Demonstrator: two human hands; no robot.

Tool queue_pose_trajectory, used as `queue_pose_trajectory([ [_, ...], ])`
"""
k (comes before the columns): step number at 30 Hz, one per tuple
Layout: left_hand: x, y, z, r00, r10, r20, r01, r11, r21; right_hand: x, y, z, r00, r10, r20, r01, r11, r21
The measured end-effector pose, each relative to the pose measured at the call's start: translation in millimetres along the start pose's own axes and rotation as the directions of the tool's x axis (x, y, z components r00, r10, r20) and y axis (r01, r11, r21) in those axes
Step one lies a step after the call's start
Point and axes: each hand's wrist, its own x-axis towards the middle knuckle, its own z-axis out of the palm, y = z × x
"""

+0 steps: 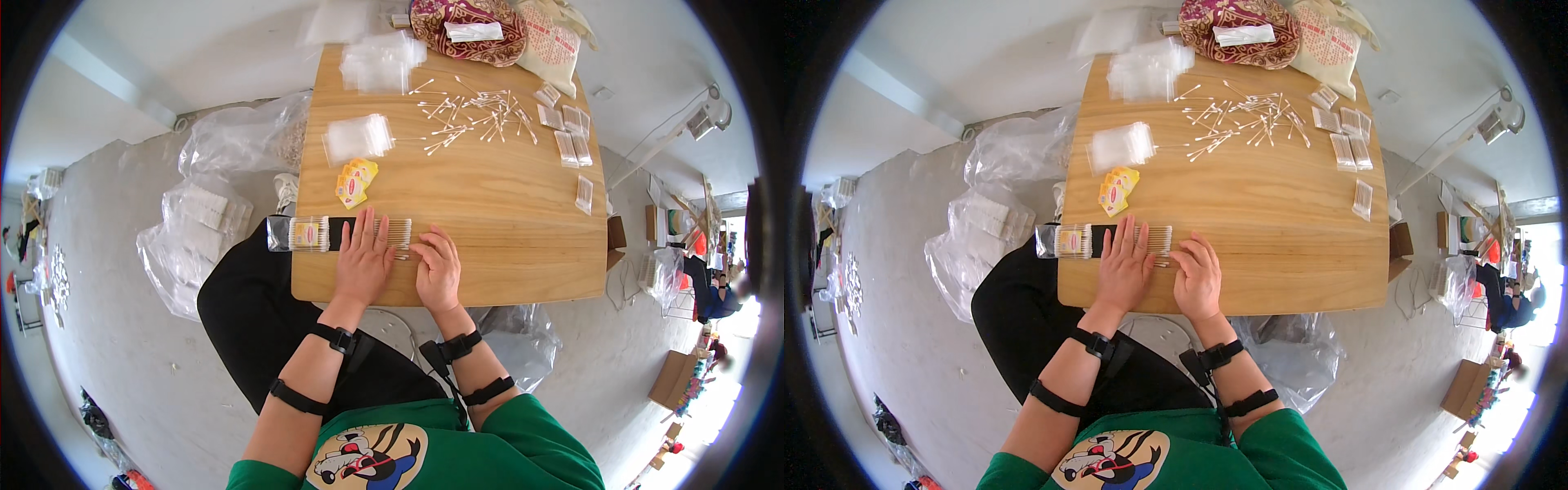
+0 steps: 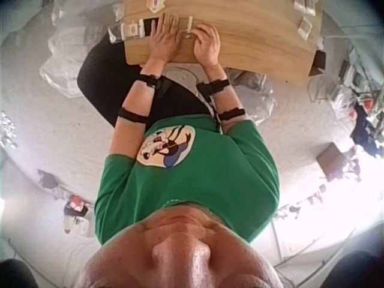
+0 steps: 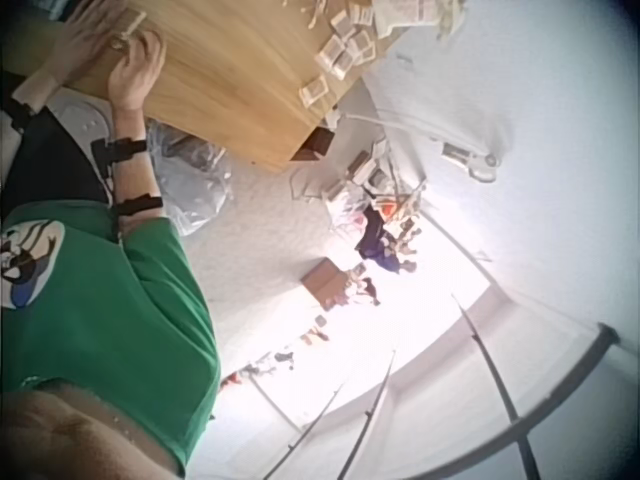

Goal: The recorder is picking up cotton swabs and placing them into small plastic bags.

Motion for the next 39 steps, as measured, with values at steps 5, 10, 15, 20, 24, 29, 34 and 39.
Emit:
queue_pose_trajectory([
  [5,0.6,1.2,-0.2,1.0,0.0,0.003,0.0,1.0,0.002,0.2,0.0,0.6,1.0,-0.015,0.011,0.016,0.998,-0.065],
  [10,0.2,0.0,-1.4,1.0,-0.005,0.005,0.005,1.0,0.008,0.2,-0.1,0.6,0.999,-0.011,0.036,0.013,0.999,-0.037],
  [15,0.4,-0.1,-1.0,1.0,-0.004,0.013,0.004,1.0,0.004,1.1,-0.6,1.7,1.0,0.003,0.028,-0.002,0.998,-0.064],
  [20,-0.1,-1.0,-1.3,1.0,-0.01,0.02,0.01,1.0,0.009,1.4,-2.0,2.8,1.0,0.001,0.03,0.001,0.997,-0.075],
  [24,0.5,-0.2,0.0,1.0,-0.005,0.021,0.005,1.0,0.01,-0.1,1.0,1.8,0.999,-0.018,0.04,0.021,0.997,-0.073],
  [29,0.1,-0.2,-0.6,1.0,-0.011,0.028,0.01,1.0,0.016,2.6,-2.9,2.0,0.999,0.02,0.036,-0.017,0.997,-0.077],
  [34,0.0,-0.7,0.6,1.0,-0.002,0.011,0.002,1.0,0.022,3.8,-5.7,1.8,0.998,0.026,0.05,-0.02,0.993,-0.113],
  [39,-0.1,-0.7,-0.1,1.0,0.0,0.001,-0.001,1.0,0.015,2.3,-1.9,2.5,0.998,0.015,0.061,-0.009,0.994,-0.106],
])
